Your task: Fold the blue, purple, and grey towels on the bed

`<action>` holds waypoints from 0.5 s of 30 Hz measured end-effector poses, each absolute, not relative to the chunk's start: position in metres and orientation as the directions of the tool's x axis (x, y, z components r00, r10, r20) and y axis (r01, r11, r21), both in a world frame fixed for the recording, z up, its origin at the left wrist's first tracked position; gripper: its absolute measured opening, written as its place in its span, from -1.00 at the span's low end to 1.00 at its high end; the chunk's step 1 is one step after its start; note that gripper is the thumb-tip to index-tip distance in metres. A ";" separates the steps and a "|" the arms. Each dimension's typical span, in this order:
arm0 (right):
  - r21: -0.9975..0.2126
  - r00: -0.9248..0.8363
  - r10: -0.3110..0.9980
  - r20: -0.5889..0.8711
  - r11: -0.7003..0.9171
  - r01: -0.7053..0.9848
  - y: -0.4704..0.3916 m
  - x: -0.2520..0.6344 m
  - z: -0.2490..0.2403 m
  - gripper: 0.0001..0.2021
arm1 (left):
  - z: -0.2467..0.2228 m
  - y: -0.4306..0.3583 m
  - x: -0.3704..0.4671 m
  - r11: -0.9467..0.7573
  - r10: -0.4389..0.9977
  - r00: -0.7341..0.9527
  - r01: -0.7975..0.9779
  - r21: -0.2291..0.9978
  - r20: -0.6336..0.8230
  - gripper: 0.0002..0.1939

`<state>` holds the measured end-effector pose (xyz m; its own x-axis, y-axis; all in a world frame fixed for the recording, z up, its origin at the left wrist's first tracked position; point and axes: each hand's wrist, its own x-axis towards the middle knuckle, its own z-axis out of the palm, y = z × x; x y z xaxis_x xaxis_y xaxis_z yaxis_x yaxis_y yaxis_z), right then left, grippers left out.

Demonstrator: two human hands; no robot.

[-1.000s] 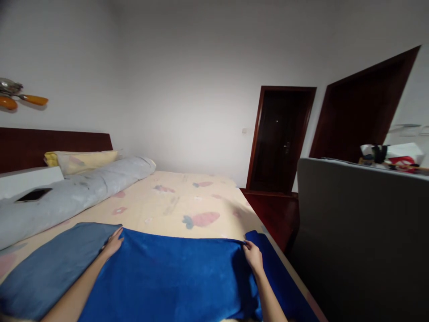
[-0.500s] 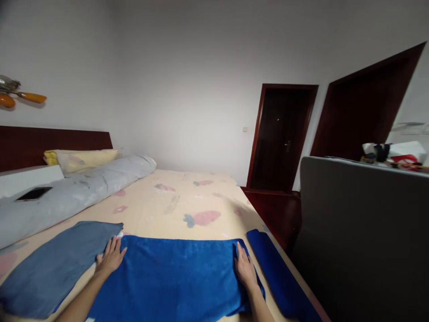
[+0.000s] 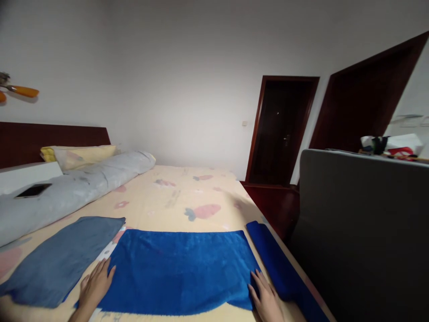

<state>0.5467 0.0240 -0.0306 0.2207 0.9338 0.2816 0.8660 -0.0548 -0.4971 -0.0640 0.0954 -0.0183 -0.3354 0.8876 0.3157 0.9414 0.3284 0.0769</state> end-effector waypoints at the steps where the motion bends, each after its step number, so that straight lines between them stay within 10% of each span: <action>1: -0.546 0.270 0.922 0.275 -0.081 0.834 0.013 0.551 -0.032 -0.41 | -0.020 0.085 -0.064 0.347 0.871 -0.350 0.935 0.071 0.345 -0.52; 10: -0.690 0.573 0.818 -0.046 -0.441 0.574 -0.009 0.555 -0.004 -0.42 | -0.035 0.034 -0.084 0.492 0.760 -0.509 0.857 0.153 0.404 -0.54; 15: -0.687 0.543 0.840 0.020 -0.383 0.617 0.013 0.543 -0.002 -0.63 | -0.034 0.038 -0.093 0.440 0.779 -0.507 0.861 0.255 0.368 -0.57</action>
